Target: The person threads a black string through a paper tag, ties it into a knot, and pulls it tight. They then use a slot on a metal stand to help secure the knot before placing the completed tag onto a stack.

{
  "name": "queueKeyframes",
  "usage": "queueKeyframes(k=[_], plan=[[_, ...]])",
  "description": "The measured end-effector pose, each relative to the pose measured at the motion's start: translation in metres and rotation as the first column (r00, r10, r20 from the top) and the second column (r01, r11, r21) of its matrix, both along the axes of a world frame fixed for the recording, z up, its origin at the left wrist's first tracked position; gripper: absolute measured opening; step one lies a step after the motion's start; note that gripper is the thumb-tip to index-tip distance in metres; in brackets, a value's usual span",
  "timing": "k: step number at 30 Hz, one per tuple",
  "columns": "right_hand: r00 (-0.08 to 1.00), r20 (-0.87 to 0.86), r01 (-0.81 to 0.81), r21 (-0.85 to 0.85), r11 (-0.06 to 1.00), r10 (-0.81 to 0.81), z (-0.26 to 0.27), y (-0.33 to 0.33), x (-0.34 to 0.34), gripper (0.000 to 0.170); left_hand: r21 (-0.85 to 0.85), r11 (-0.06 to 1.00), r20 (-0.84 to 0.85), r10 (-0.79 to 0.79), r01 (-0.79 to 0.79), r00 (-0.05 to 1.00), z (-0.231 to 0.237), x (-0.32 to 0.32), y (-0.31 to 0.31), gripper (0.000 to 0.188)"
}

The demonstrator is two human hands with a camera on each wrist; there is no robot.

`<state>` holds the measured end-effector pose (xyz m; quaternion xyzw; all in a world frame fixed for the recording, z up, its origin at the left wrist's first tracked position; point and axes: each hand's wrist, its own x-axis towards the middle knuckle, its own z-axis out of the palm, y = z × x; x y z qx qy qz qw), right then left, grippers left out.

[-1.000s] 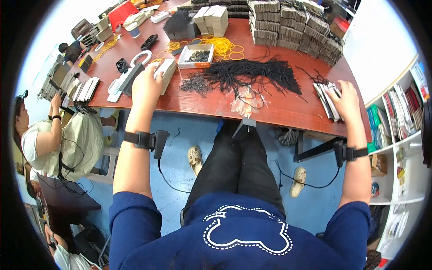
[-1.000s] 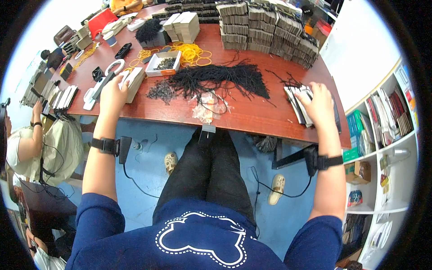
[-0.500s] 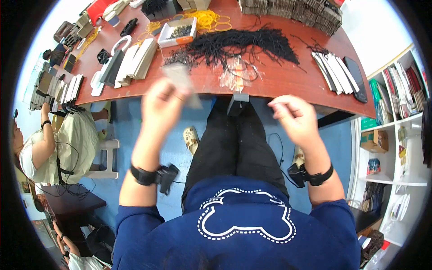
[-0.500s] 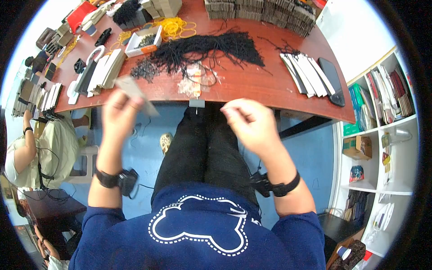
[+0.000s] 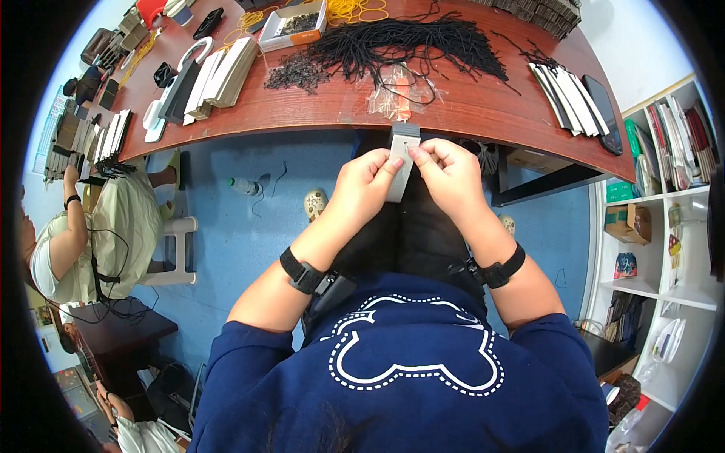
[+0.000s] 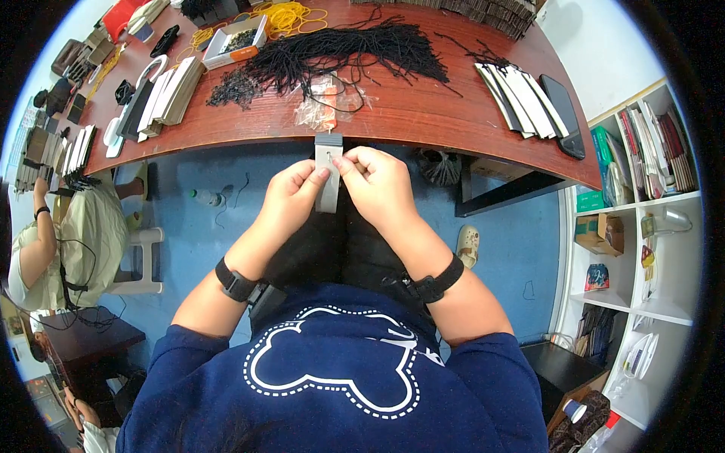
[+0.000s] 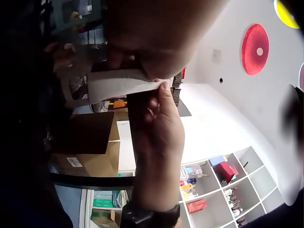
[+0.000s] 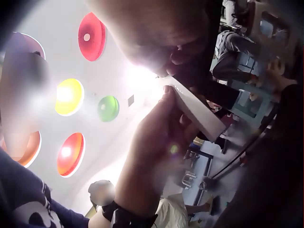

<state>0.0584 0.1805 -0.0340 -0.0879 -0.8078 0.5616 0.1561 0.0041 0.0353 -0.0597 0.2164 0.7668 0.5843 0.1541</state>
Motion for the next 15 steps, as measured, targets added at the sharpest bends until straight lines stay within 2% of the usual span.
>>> queueKeyframes(k=[2, 4, 5, 6, 8, 9, 11, 13, 14, 15], plan=[[0.995, 0.085, 0.038, 0.180, 0.983, -0.054, 0.001, 0.003, -0.001, 0.018, 0.016, 1.000, 0.018, 0.025, -0.026, 1.000, -0.002, -0.001, 0.002, 0.023], [0.990, -0.049, 0.143, 0.247, 0.958, -0.136, 0.014, 0.010, -0.004, 0.019, -0.078, 0.996, -0.037, 0.047, -0.050, 0.998, 0.008, -0.002, 0.003, 0.025], [0.984, -0.098, 0.163, 0.209, 0.964, -0.146, 0.024, 0.014, -0.010, 0.016, -0.076, 0.996, -0.039, 0.051, -0.054, 0.998, 0.009, -0.003, 0.003, 0.025], [0.969, -0.234, 0.153, 0.333, 0.930, -0.076, 0.039, 0.020, -0.016, 0.011, -0.139, 0.990, -0.066, 0.025, -0.034, 0.997, 0.009, -0.004, 0.002, 0.024], [0.970, -0.230, 0.076, 0.614, 0.786, 0.085, 0.045, 0.037, -0.034, 0.010, -0.205, 0.979, -0.086, -0.017, -0.001, 0.996, 0.003, -0.001, 0.000, 0.023], [0.970, -0.229, 0.081, 0.613, 0.786, 0.079, 0.045, 0.040, -0.039, 0.010, -0.246, 0.969, -0.083, -0.035, 0.014, 0.996, -0.007, -0.001, -0.001, 0.022], [0.989, -0.053, -0.073, 0.646, 0.760, 0.139, 0.047, 0.043, -0.048, 0.010, -0.284, 0.958, -0.087, -0.050, 0.023, 0.995, -0.011, -0.003, -0.006, 0.021], [0.978, -0.119, -0.046, 0.677, 0.735, 0.171, 0.040, 0.043, -0.050, 0.010, -0.267, 0.963, -0.325, -0.121, 0.032, 0.938, -0.005, 0.000, -0.016, 0.021], [0.963, -0.180, -0.015, 0.703, 0.711, 0.199, 0.037, 0.044, -0.050, 0.009, -0.276, 0.958, -0.434, -0.054, -0.076, 0.899, 0.008, -0.001, -0.022, 0.024], [0.963, -0.181, -0.015, 0.702, 0.712, 0.199, 0.038, 0.046, -0.049, 0.009, -0.197, 0.974, -0.462, 0.006, -0.109, 0.887, 0.021, -0.003, -0.026, 0.022]])
